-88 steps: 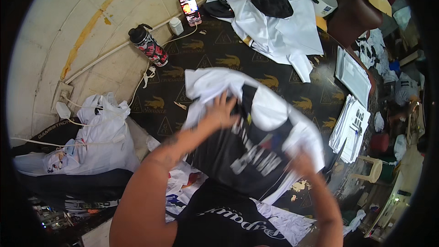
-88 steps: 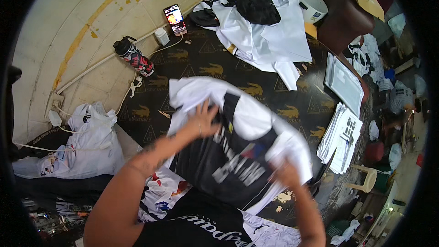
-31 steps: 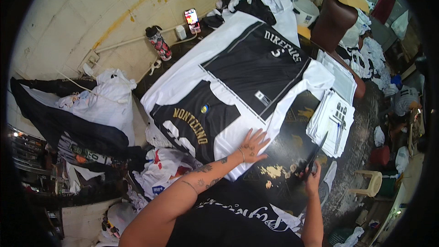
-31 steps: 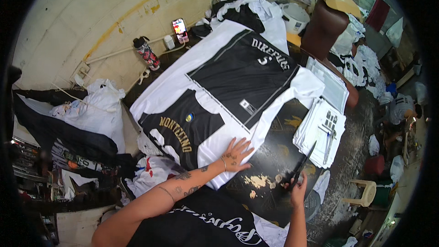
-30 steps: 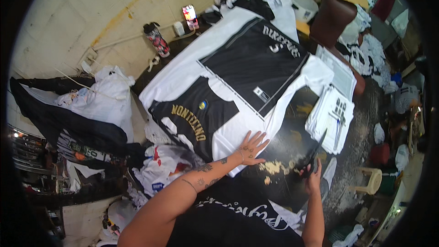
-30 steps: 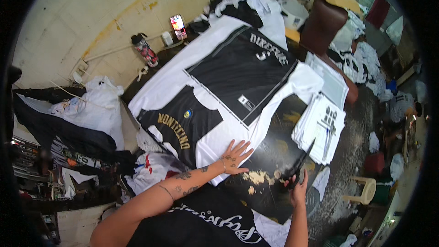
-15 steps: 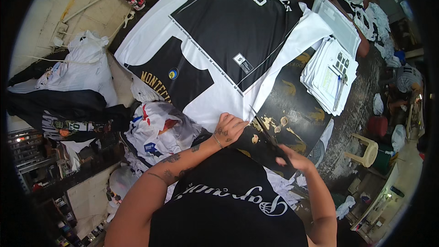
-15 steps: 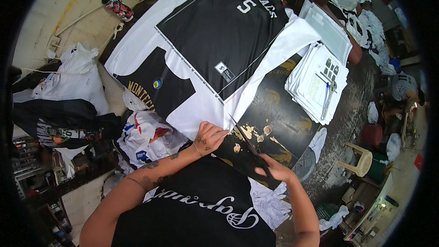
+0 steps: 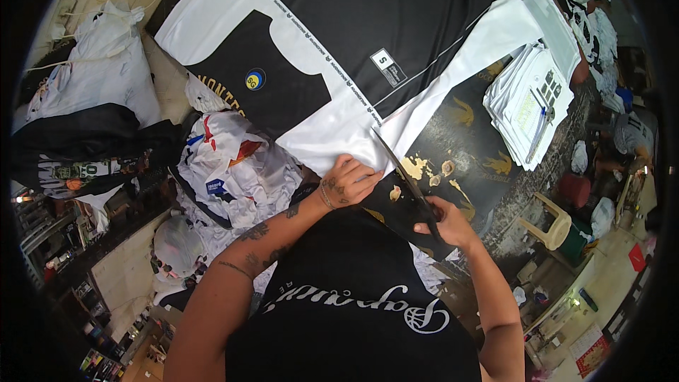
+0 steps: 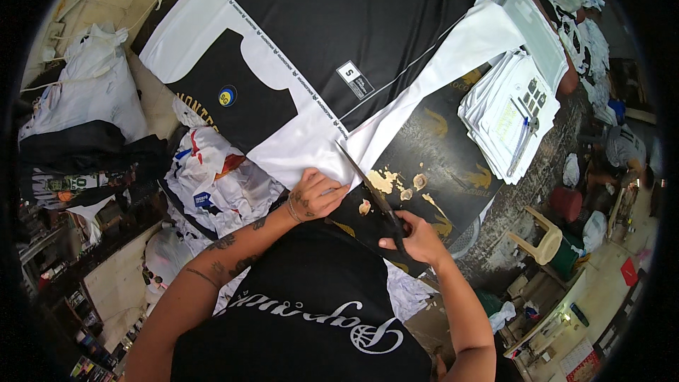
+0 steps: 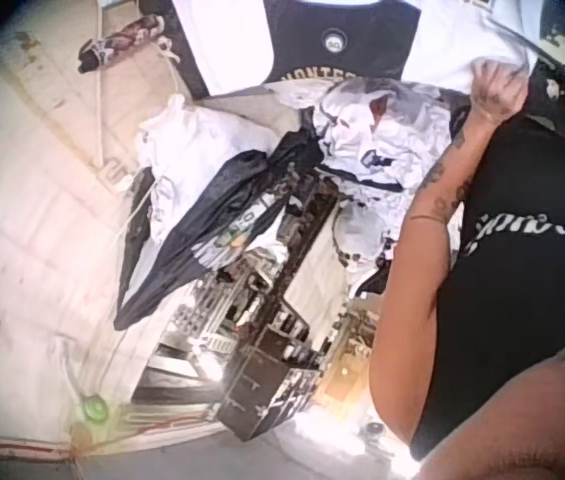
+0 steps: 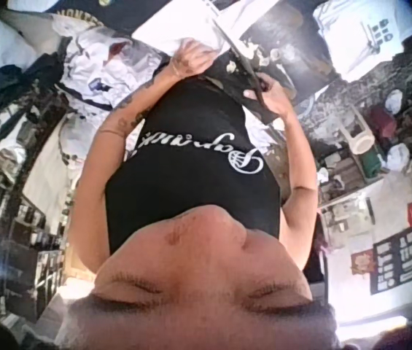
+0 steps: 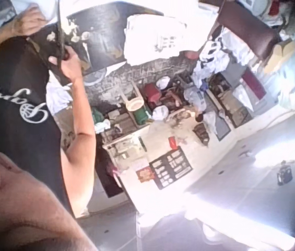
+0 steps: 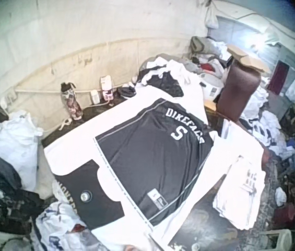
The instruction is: The person cuts a black and white jersey with scissors, then unfolds and cuts a large white sheet of fabric or paper on a cluttered table. The person repeats the cutting process on another similar white sheet, handling each piece individually.
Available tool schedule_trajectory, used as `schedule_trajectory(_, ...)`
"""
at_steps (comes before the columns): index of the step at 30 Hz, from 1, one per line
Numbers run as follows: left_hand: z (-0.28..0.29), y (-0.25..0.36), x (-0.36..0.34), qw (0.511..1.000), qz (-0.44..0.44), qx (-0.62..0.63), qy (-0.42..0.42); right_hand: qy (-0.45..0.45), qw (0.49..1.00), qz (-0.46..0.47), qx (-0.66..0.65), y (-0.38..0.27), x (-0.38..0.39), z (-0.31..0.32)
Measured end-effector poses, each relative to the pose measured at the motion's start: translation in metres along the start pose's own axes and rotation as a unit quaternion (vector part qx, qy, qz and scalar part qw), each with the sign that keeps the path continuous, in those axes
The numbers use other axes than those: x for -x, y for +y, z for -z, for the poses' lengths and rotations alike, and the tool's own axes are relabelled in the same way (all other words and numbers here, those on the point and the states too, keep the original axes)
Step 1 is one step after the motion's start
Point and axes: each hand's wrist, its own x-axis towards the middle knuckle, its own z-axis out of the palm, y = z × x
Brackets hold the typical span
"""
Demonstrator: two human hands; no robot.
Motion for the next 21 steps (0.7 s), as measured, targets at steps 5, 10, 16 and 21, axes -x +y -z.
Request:
schedule_trajectory(5,0.000,-0.004,0.002,1.000,-0.024,-0.002,-0.009,0.032,0.999,-0.007,0.024,0.000,-0.007,-0.005)
schedule_trajectory(10,0.003,-0.005,-0.001,1.000,-0.028,0.005,-0.006,0.012,1.000,0.009,0.028,-0.013,-0.016,-0.004)
schedule_trajectory(16,0.004,-0.007,-0.002,0.999,-0.028,0.031,-0.013,0.020,0.998,-0.049,0.045,-0.058,-0.042,-0.013)
schedule_trajectory(21,0.002,-0.011,0.001,0.998,-0.030,0.045,-0.029,0.008,0.999,0.013,0.031,-0.088,-0.061,-0.016)
